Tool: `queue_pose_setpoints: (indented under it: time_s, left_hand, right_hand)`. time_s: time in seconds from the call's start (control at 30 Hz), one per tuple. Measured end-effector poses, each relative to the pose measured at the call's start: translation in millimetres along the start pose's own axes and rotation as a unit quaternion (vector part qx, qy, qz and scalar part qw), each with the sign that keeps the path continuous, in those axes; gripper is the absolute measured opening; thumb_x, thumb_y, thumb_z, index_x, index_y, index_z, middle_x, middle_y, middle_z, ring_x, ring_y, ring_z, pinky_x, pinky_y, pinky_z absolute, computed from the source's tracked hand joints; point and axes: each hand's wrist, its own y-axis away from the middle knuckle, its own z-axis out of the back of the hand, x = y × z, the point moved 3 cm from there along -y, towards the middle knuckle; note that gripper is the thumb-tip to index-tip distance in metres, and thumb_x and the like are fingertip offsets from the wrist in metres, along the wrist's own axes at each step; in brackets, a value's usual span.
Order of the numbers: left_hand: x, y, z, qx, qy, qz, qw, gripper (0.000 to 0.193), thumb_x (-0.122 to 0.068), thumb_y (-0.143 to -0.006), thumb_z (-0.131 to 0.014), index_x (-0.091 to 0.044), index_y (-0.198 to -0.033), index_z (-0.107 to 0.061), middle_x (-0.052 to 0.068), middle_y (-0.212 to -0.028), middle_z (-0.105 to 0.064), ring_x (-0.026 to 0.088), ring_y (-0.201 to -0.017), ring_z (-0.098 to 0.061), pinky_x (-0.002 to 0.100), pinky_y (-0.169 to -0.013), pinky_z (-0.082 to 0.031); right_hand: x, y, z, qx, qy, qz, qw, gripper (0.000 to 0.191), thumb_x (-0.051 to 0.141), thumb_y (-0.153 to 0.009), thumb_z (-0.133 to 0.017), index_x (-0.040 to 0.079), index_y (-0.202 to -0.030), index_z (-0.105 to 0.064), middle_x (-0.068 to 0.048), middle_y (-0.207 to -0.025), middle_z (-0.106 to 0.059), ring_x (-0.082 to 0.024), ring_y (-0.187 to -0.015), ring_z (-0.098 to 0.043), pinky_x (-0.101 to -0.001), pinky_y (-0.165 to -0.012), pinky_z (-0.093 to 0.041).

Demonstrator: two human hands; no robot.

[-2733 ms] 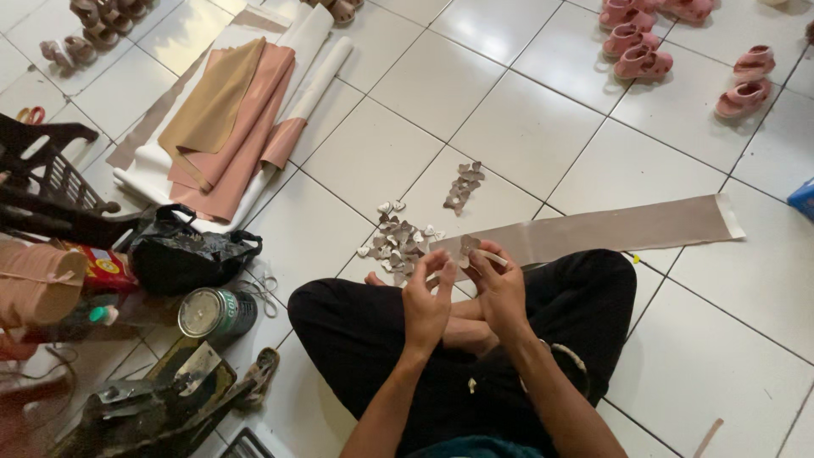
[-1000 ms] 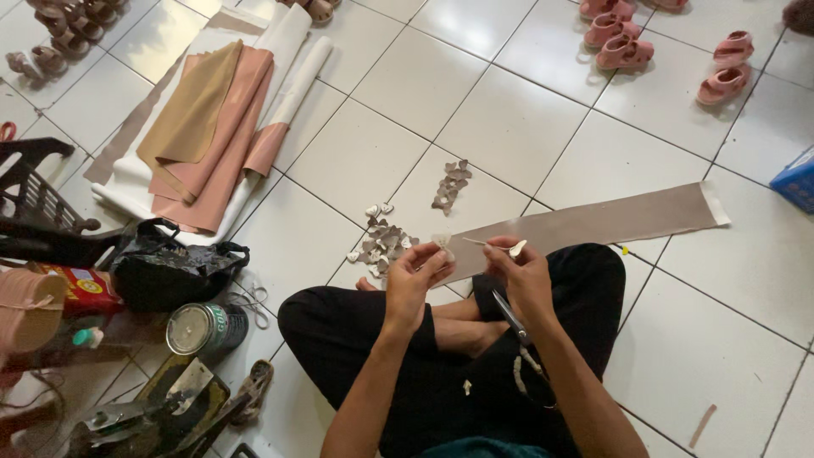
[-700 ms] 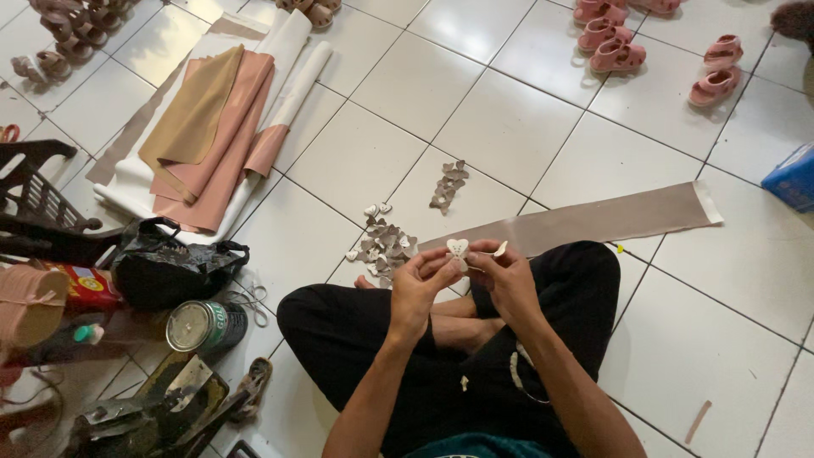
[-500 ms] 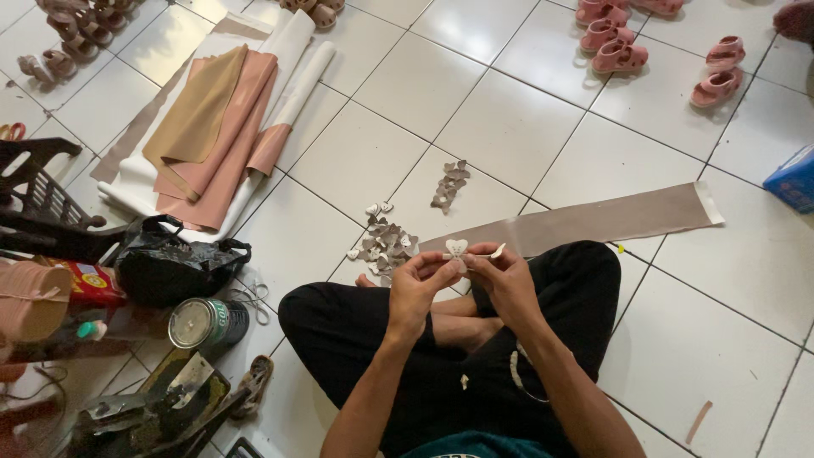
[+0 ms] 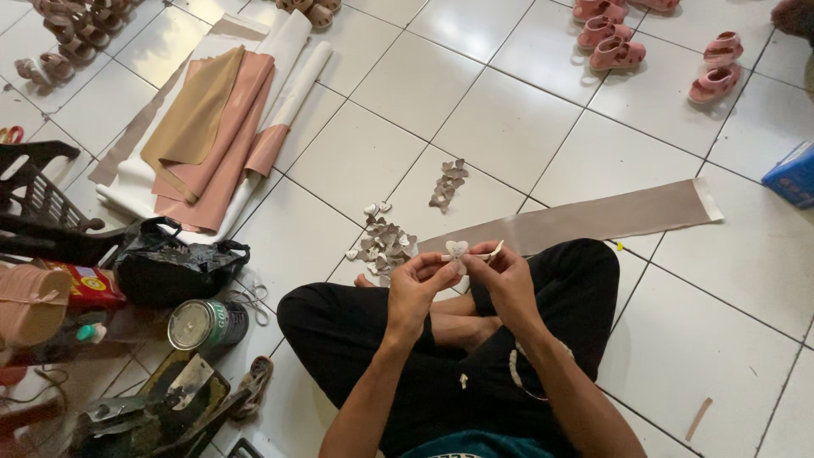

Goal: The person sits on the workshop floor and cuts a long strip of soft material with scissors, then picks up small pre-cut pieces one at a time and folds and pinches them by hand, setting finished pieces on the floor with the others. At one point they briefly open a door before resuming cutting.

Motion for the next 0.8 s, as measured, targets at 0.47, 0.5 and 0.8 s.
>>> queue_pose_setpoints:
  time_s: [0.47,0.5,0.8]
  left_hand:
    - [8.7,3.6,-1.5,-0.017,0.016,-0.029,0.999,0.034,-0.017,-0.098,-0.066,0.012,-0.115,-0.070,0.020,-0.099,-0.078,0.022,-0.087,-0.079,0.032,-0.083,-0.066]
    - [9.3,3.2,-0.9,-0.014,0.014,-0.025,0.999,0.034,-0.017,-0.098,-0.066,0.012,-0.115,-0.070,0.020,-0.099,-0.077,0.022,-0.086,-0.079,0.032,-0.083,-0.066]
    - [5.4,2.5,1.4,-0.001,-0.046,-0.014,0.999,0.032,-0.015,-0.094,-0.073,0.010,-0.114,-0.072,0.016,-0.103,-0.077,0.018,-0.087,-0.076,0.030,-0.082,-0.063]
  right_hand:
    - [0.4,-1.1,-2.0,-0.019,0.032,0.063,0.997,0.012,0.008,-0.092,-0.075,0.000,-0.098,-0.067,-0.004,-0.093,-0.073,-0.008,-0.086,-0.069,-0.0215,-0.076,-0.055]
    - [0.7,-1.2,-2.1,-0.015,0.031,0.066,0.997,0.012,0.008,-0.093,-0.075,0.000,-0.098,-0.067,-0.004,-0.093,-0.073,-0.008,-0.086,-0.069,-0.0215,-0.077,-0.055]
    - [-3.2,-1.4,0.5,0.004,0.058,0.053,0.997,0.013,0.008,-0.092,-0.076,0.001,-0.097,-0.067,-0.003,-0.091,-0.074,-0.006,-0.083,-0.068,-0.0200,-0.072,-0.055]
